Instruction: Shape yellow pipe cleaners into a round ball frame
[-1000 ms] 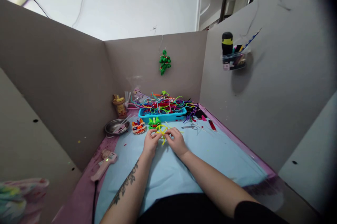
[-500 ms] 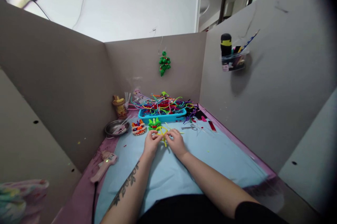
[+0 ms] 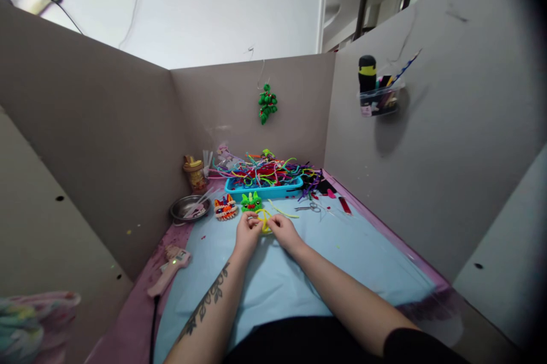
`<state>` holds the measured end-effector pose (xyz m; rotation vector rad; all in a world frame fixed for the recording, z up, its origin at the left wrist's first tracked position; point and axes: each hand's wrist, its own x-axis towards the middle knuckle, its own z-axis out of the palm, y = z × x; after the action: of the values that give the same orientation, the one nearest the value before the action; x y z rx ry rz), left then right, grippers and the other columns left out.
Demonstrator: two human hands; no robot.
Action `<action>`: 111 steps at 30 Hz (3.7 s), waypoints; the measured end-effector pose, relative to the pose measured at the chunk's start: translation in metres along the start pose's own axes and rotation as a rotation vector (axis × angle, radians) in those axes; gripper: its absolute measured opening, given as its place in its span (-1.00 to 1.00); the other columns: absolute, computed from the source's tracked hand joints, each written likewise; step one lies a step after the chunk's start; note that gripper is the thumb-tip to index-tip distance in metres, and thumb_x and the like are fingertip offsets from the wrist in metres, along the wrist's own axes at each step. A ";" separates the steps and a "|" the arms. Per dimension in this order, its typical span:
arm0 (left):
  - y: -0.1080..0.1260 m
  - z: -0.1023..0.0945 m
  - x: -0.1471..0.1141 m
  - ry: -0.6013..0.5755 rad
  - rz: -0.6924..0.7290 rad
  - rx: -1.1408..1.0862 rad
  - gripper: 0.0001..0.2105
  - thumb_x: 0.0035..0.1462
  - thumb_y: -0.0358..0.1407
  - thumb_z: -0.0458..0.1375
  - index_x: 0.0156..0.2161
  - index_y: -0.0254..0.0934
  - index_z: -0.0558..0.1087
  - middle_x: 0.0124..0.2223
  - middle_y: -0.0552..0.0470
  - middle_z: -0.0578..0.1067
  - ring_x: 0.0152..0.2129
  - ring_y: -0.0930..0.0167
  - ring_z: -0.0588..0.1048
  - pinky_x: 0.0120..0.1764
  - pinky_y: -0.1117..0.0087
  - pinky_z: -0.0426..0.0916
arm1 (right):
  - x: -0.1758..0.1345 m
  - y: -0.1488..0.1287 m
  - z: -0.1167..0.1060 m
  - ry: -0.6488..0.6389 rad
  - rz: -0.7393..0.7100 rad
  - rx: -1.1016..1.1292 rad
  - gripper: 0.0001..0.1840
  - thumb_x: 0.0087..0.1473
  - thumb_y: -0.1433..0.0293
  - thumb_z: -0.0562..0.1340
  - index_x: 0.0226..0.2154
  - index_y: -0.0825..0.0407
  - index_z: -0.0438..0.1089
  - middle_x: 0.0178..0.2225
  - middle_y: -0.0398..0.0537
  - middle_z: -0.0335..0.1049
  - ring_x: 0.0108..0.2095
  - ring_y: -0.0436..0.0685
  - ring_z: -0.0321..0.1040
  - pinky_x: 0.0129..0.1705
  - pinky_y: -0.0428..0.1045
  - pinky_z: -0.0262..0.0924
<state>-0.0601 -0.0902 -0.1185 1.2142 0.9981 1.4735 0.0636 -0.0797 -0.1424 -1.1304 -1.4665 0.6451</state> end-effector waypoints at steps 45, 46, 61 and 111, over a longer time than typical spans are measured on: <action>-0.006 -0.003 0.006 0.081 -0.032 -0.045 -0.48 -0.25 -0.24 0.30 -0.17 -0.25 0.16 -0.52 0.13 0.46 -0.56 0.47 0.45 -0.41 0.48 0.25 | 0.002 -0.011 -0.010 0.124 -0.127 -0.076 -0.94 -0.14 0.37 0.24 -0.49 0.01 0.38 -0.32 -0.06 0.25 -0.18 0.14 0.19 -0.08 0.06 0.07; -0.005 -0.002 0.005 0.072 -0.027 -0.050 -0.48 -0.24 -0.25 0.29 -0.16 -0.25 0.16 -0.52 0.13 0.46 -0.56 0.48 0.46 -0.40 0.48 0.26 | 0.001 -0.011 -0.010 0.131 -0.146 -0.104 -0.95 -0.14 0.37 0.24 -0.51 0.00 0.39 -0.31 -0.06 0.24 -0.16 0.15 0.18 -0.05 0.07 0.05; -0.007 0.001 0.001 0.021 -0.006 -0.071 -0.55 -0.18 -0.29 0.27 -0.18 -0.24 0.16 -0.52 0.17 0.44 -0.58 0.53 0.44 -0.44 0.53 0.24 | -0.003 -0.012 -0.001 0.188 -0.170 -0.156 -0.85 -0.02 0.38 0.12 -0.53 0.02 0.37 -0.13 0.05 0.23 -0.04 0.19 0.10 0.03 0.13 0.01; -0.005 -0.006 0.002 -0.042 0.090 0.140 -0.62 -0.09 -0.21 0.19 -0.13 -0.32 0.34 -0.51 0.05 0.47 -0.56 0.45 0.43 -0.45 0.47 0.25 | 0.012 0.009 -0.006 -0.044 0.224 0.473 -0.59 -0.18 0.05 0.22 -0.54 0.10 0.38 -0.58 -0.10 0.36 -0.48 0.07 0.26 -0.35 0.01 0.17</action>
<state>-0.0649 -0.0869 -0.1243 1.4013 1.0441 1.4610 0.0727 -0.0663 -0.1432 -0.9140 -1.1453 1.1129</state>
